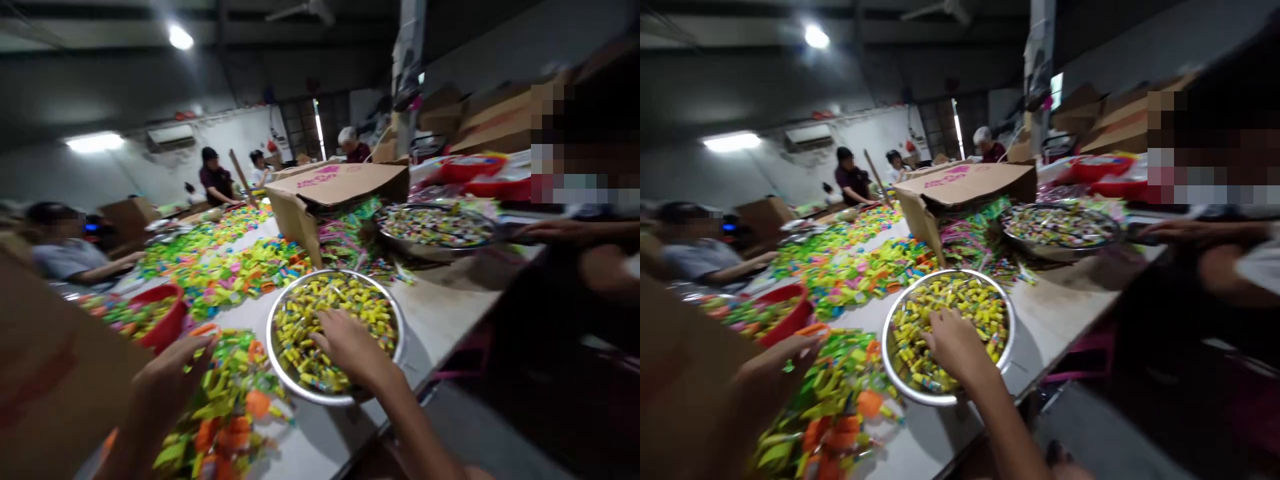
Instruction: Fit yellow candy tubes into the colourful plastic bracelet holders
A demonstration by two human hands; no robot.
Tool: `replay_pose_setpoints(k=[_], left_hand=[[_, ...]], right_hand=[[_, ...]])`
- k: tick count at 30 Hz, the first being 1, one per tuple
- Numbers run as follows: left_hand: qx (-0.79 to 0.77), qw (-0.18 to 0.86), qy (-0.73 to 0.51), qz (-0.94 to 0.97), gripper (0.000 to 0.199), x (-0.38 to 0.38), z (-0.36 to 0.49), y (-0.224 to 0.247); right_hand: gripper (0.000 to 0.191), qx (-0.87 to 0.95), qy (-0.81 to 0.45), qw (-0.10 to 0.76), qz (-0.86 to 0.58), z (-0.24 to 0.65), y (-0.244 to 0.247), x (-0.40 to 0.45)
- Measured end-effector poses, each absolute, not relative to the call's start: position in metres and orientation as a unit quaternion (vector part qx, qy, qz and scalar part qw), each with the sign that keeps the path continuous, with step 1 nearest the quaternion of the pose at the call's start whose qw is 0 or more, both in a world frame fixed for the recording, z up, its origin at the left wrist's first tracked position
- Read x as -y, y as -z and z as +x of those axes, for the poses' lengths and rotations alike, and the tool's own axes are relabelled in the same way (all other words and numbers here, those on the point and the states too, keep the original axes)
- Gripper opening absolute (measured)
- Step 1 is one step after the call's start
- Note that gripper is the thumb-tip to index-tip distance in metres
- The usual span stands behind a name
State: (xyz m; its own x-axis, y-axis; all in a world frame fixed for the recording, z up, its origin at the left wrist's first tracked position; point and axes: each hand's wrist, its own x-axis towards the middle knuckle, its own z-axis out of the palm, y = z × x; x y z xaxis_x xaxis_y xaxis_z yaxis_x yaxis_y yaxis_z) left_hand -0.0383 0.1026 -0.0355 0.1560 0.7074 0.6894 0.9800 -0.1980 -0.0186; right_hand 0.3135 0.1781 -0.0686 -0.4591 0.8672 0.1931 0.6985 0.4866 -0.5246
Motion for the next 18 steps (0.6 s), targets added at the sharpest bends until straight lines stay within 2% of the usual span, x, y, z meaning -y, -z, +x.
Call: replay_pose_setpoints(k=[2,4,7,10,13,18], left_hand=[[0.658,0.187,0.176,-0.708,0.03,-0.09,-0.07,0.049],[0.687,0.124,0.114,-0.707,0.03,-0.082,-0.085,0.055],[0.691,0.099,0.105,-0.708,0.031,-0.079,-0.079,0.05],[0.68,0.107,0.133,-0.713,0.039,-0.097,-0.056,0.033],[0.65,0.073,0.144,-0.743,0.042,-0.149,-0.028,0.013],[0.6,-0.103,0.112,-0.785,0.039,-0.277,0.016,0.02]], right_hand=[[0.018,0.852,-0.178,0.18,-0.459,0.309,0.089,-0.183],[0.018,0.866,-0.159,0.158,-0.447,0.308,0.103,-0.188],[0.025,0.877,-0.135,0.152,-0.435,0.31,0.112,-0.194],[0.017,0.881,-0.129,0.162,-0.425,0.314,0.115,-0.2],[0.011,0.879,-0.144,0.184,-0.416,0.318,0.117,-0.209],[0.015,0.86,-0.21,0.251,-0.392,0.324,0.108,-0.218]])
